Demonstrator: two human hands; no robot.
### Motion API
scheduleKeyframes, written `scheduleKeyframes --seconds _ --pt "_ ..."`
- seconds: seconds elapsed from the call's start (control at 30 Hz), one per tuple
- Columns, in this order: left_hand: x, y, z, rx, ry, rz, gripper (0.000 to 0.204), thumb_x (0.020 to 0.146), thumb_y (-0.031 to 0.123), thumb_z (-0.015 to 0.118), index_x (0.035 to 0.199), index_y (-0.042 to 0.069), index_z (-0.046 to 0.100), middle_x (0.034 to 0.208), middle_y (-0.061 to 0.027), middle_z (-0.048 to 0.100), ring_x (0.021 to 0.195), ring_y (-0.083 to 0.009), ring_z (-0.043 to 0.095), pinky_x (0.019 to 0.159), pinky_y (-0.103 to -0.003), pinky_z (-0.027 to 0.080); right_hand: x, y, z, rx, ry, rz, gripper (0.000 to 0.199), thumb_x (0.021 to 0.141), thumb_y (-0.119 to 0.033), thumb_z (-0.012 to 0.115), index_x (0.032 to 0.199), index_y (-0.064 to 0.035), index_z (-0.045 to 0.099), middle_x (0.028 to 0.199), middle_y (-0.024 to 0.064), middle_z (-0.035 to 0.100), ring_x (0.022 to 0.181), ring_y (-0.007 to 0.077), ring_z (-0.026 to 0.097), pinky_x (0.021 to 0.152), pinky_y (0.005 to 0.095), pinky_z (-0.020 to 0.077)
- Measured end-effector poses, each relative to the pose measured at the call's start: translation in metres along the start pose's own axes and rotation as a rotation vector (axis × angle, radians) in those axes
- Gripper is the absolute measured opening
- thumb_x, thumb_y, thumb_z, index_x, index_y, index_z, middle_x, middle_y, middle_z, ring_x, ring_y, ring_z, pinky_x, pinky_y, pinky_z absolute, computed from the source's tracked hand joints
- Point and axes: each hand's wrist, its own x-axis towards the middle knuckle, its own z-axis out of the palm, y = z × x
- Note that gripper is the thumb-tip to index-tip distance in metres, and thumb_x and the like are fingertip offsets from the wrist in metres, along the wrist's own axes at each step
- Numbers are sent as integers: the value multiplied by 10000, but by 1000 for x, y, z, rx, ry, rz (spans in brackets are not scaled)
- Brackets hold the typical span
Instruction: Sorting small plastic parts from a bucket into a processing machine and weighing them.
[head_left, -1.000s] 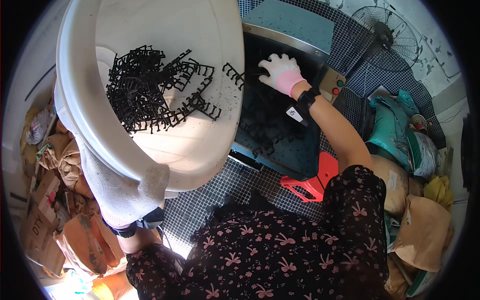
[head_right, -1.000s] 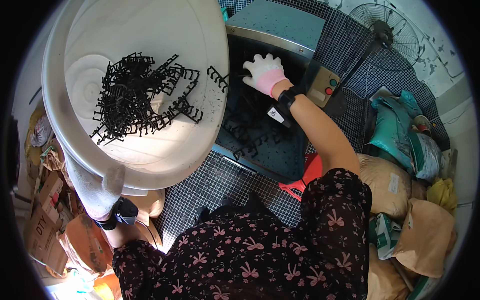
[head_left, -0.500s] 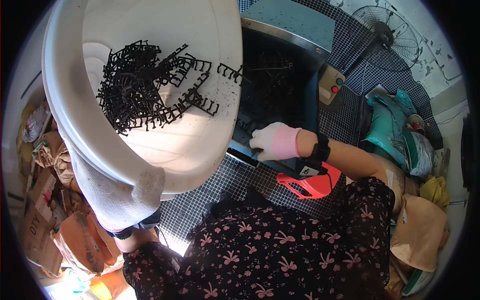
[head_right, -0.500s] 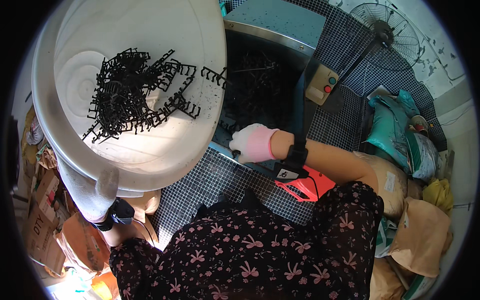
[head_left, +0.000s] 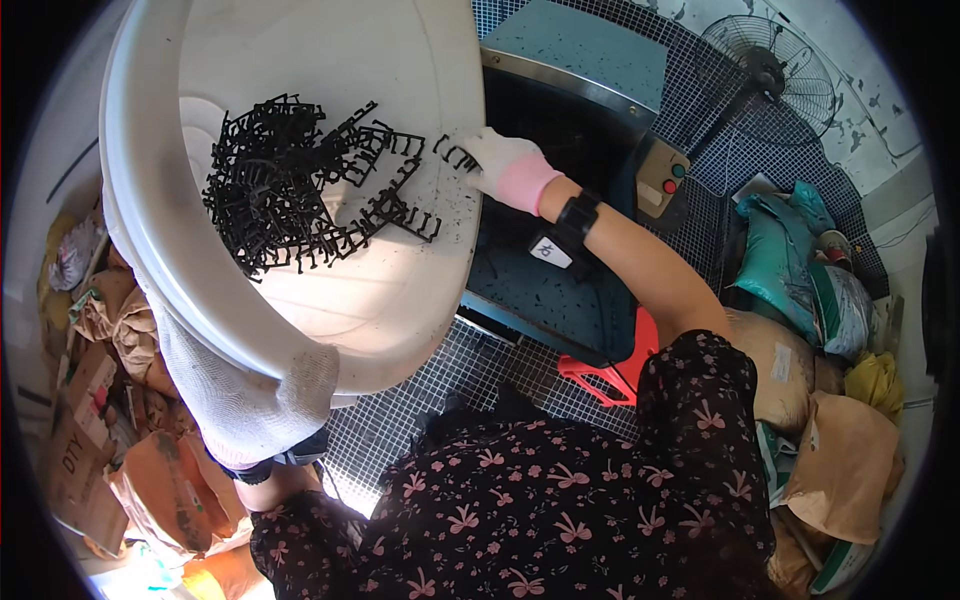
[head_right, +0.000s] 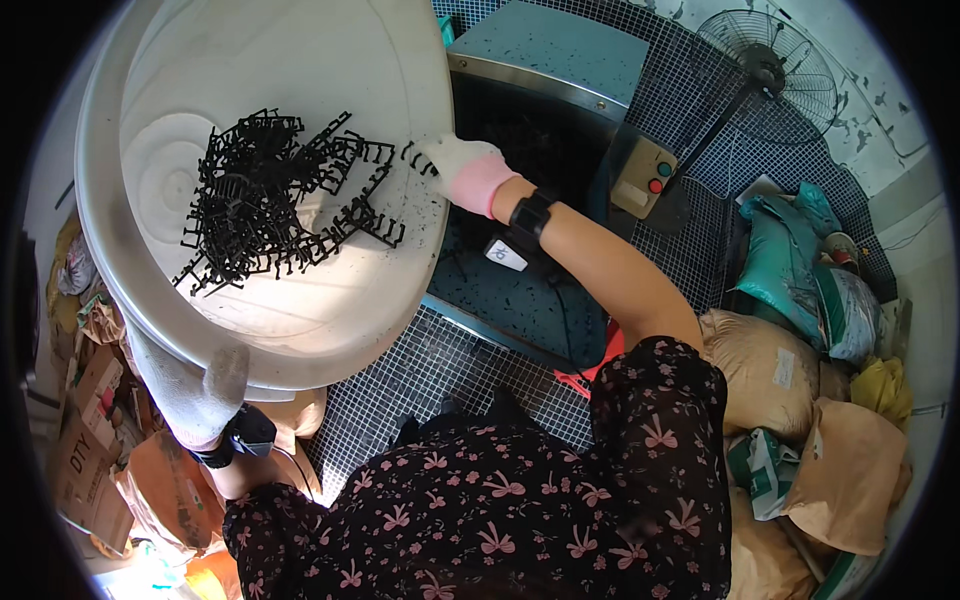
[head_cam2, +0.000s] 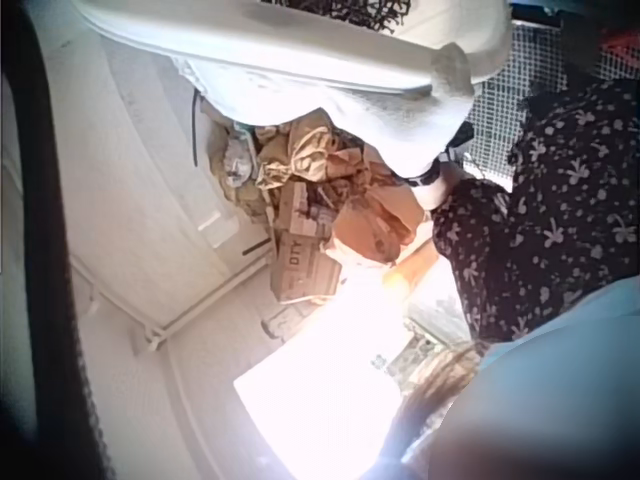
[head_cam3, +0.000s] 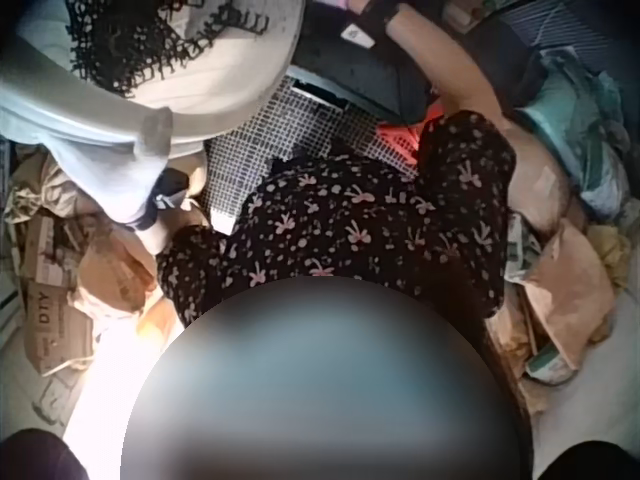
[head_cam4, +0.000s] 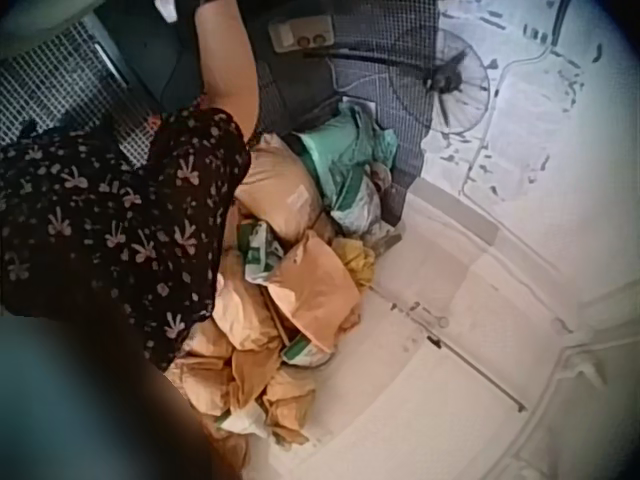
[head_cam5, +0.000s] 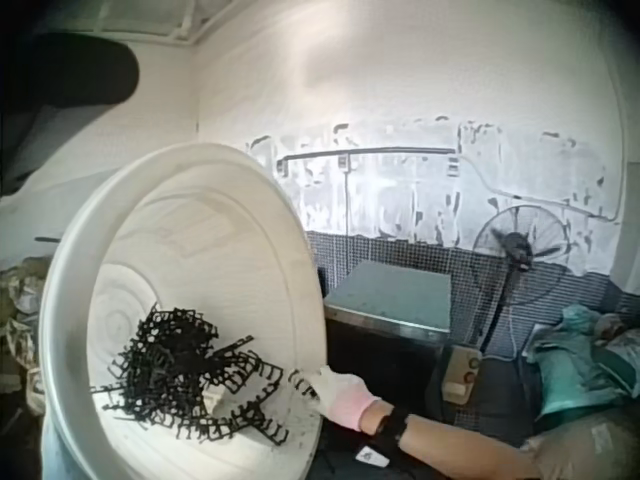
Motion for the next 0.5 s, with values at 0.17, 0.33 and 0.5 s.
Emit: scheduleKeyframes --seconds 0.17,0.33,0.5 --pt "-2 -3 -12 21 8 18 884 514 217 617 1268 -81 265 967 -87 440 823 -155 416 770 -278 378 -5 7 3 -65 -248 -5 226 769 -162 532 970 -60 544 816 139 567 765 327 596 664 396 494" --pt "6 -25 9 -154 56 -3 927 508 252 635 1280 -83 247 1028 -99 437 879 -164 422 819 -280 363 -63 -15 -21 -436 -561 33 371 758 -150 550 1128 -134 526 922 123 551 833 281 568 694 391 463" --pt "-2 -25 1 -47 19 -76 990 492 331 663 1290 -78 243 1103 -108 423 977 -181 416 874 -290 335 -76 6 13 -553 -720 105 338 803 -132 493 1137 -171 523 1005 104 524 933 256 534 721 366 434"
